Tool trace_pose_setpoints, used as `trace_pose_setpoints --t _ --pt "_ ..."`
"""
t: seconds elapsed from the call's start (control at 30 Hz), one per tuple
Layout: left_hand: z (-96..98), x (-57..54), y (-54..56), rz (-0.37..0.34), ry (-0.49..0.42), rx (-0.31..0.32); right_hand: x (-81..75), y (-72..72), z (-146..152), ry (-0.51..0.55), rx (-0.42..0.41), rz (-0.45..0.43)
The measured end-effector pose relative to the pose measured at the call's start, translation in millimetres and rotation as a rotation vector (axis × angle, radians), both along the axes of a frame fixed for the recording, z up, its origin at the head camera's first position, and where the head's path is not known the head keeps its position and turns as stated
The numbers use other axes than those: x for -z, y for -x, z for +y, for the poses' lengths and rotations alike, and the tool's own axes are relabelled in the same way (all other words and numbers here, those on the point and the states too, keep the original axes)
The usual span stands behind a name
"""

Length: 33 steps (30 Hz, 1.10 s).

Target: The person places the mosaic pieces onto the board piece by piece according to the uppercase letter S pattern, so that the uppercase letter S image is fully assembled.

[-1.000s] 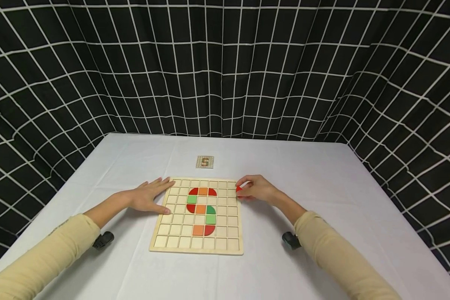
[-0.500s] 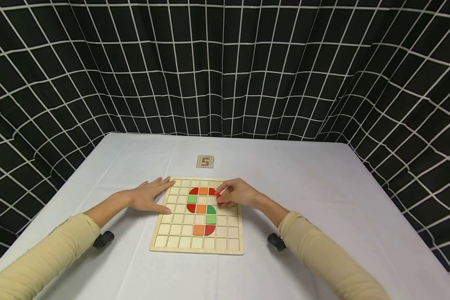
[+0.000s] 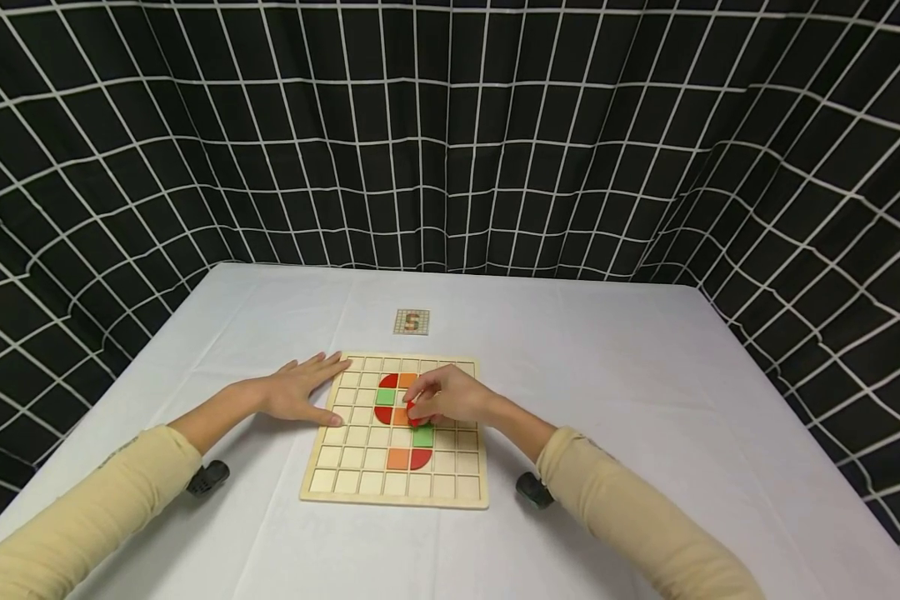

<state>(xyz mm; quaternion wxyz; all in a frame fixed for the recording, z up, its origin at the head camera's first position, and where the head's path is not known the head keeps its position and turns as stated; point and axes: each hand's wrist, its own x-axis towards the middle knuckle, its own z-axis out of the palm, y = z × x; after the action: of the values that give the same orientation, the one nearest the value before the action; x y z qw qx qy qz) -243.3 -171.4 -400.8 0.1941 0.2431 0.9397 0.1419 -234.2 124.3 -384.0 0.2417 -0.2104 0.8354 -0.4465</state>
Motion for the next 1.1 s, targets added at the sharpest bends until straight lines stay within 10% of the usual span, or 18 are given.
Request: trace_pose_setpoints --t 1.1 --pt "0.6 -0.1 1.1 0.009 0.015 0.012 3.0 -18.9 -50 -0.11 -0.321 0.044"
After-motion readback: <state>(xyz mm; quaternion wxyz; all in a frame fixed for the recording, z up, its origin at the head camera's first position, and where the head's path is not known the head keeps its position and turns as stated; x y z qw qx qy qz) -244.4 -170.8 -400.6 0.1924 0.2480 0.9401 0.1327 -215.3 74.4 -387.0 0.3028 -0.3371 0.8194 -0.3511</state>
